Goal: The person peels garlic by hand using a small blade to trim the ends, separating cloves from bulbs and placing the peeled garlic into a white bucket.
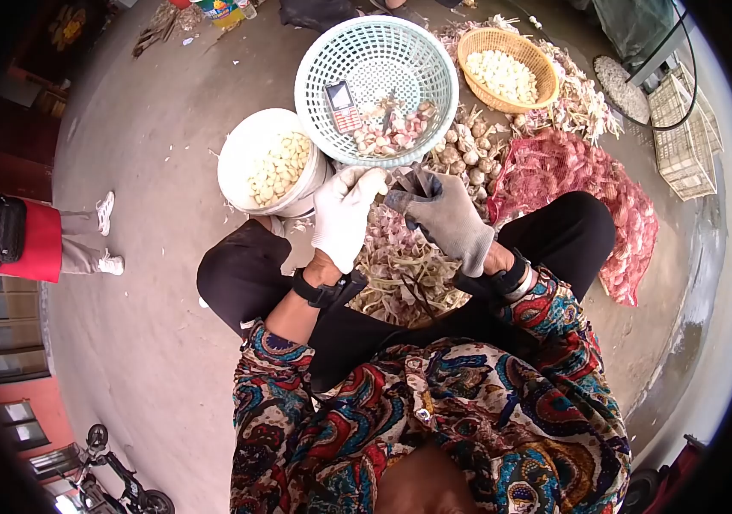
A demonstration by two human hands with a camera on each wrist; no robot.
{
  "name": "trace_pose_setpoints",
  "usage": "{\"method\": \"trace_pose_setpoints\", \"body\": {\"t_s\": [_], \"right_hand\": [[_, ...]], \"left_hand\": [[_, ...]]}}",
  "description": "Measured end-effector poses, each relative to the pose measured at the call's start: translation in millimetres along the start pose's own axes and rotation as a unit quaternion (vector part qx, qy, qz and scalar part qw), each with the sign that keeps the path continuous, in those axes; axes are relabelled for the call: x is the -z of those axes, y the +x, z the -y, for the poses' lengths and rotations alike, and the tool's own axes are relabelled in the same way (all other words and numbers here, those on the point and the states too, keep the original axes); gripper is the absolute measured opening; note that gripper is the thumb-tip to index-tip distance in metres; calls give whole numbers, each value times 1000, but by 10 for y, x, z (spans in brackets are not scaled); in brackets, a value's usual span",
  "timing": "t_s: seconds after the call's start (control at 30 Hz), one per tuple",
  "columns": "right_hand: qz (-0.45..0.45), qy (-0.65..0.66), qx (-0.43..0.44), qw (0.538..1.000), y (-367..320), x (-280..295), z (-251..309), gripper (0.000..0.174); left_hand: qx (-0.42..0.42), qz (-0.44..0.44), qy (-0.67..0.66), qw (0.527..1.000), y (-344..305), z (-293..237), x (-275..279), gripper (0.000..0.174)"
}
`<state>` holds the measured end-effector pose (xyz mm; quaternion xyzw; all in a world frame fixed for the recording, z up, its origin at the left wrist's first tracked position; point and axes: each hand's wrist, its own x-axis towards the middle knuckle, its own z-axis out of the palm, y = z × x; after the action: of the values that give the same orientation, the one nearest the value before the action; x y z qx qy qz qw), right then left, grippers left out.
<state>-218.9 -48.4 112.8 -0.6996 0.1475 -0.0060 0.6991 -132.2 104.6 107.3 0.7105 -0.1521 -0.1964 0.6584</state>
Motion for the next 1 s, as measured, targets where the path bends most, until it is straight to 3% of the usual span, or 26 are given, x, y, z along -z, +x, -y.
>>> {"method": "trace_pose_setpoints", "body": {"t_s": [0.03,0.1,0.13,0.2,0.23,0.33,0.37,0.43,0.53,0.67,0.73,0.77,0.8,0.83,0.87,0.93,1.0], "right_hand": [[-2,0,0,1000,13,0,-56,27],[-22,7,82,996,57,-18,-152,22],[-45,-49,98,993,41,-6,-177,16],[-40,-8,94,995,21,6,-85,15],[-37,33,88,995,14,13,-67,14],[-54,15,65,996,22,72,-60,16],[-64,8,52,997,12,80,-31,16],[-66,28,60,996,-12,60,2,18],[-103,12,74,992,-21,35,-1,19],[-145,49,88,984,-22,48,40,20],[-156,95,88,979,9,70,53,21],[-168,84,62,980,19,115,61,22],[-178,73,36,981,24,150,64,23],[-179,82,43,980,31,155,32,23],[-168,77,23,982,12,160,55,20],[-145,81,16,986,-17,144,66,18],[-129,74,-6,989,-20,112,57,18]], "left_hand": [[0,2,0,1000,12,40,-3,19],[-73,18,11,997,36,106,-6,21],[-73,17,11,997,38,124,19,21],[45,48,-2,998,19,54,58,25],[46,48,-2,998,13,59,65,25],[161,115,-180,964,67,191,135,32],[161,116,-179,964,75,225,154,32],[173,201,-327,907,83,278,173,31],[201,233,-380,872,119,391,191,31],[255,202,-439,837,125,291,194,26],[269,217,-522,780,228,289,368,25],[272,198,-577,744,306,315,474,32],[262,137,-593,749,313,164,542,37],[253,152,-609,736,415,228,735,41],[222,213,-621,721,587,658,1071,43],[250,70,-622,739,647,726,1340,41],[258,26,-642,721,626,644,1350,36]]}}
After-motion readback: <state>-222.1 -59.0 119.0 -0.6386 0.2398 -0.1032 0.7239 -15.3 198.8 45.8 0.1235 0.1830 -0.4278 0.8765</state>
